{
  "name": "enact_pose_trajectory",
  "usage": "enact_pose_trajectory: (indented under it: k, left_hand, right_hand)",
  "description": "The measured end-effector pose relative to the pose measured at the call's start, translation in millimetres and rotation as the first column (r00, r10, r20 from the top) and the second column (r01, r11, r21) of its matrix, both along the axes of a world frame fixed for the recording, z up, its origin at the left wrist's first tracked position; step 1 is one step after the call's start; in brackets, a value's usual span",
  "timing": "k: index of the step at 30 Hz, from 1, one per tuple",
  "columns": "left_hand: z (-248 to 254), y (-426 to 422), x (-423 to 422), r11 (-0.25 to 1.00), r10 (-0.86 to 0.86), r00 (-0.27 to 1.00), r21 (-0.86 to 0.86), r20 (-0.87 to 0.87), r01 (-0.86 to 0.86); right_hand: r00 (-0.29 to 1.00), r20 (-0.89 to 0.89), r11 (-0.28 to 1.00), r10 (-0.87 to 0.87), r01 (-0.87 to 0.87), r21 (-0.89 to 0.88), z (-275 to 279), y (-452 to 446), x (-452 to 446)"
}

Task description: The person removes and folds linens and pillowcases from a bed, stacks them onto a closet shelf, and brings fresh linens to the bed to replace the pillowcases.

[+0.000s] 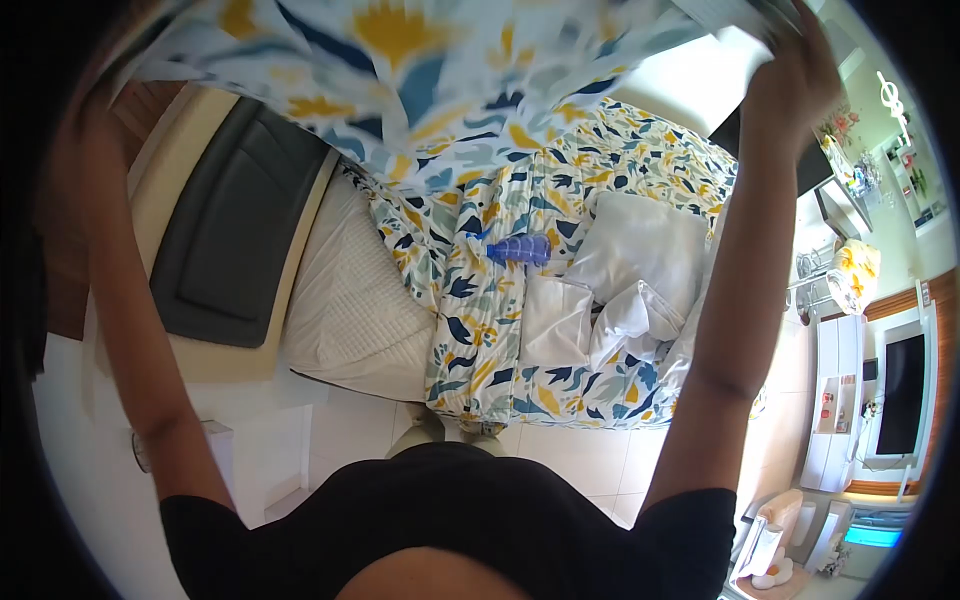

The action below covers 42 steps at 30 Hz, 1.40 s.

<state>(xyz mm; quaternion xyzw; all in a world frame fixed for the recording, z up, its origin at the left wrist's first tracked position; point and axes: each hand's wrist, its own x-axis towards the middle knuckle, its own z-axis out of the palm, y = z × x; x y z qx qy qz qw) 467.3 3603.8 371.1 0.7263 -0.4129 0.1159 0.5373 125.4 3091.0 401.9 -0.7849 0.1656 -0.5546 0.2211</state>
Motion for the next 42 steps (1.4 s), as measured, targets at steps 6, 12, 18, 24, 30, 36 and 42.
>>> enact_pose_trajectory:
  k: [6,12,18,24,30,36,42]
  left_hand:
    - [-357,130,-129,0.233,-0.241,0.849,0.822,-0.469,0.520]
    - [-279,73,-105,0.577,0.054,0.931,0.772,-0.360,0.265]
    - [-154,-75,29,0.927,0.035,0.974,0.371,-0.222,0.051]
    - [9,-41,14,0.993,-0.092,0.931,0.102,0.352,0.060]
    - [-33,34,-110,0.905,0.050,0.726,0.276,0.686,-0.323]
    - [-173,78,-159,0.885,-0.056,0.998,0.464,0.032,0.035]
    - [-345,130,-181,0.774,-0.062,0.984,0.614,-0.168,0.154]
  right_hand:
    - [0.112,-0.838,0.841,0.534,0.033,0.540,-368,174,-178]
    - [-0.031,-0.569,0.570,0.822,0.013,0.822,-366,188,-145]
    - [0.463,-0.875,0.989,0.140,-0.015,0.150,-151,95,16]
    - [0.951,-0.115,0.958,-0.287,0.282,-0.060,-6,95,-20]
    - [0.953,-0.185,0.968,-0.240,0.249,0.025,-106,186,-112]
    - [0.844,-0.527,0.991,-0.096,0.133,0.032,-276,251,-161]
    - [0.779,-0.626,0.829,0.040,0.323,0.456,-432,318,-192]
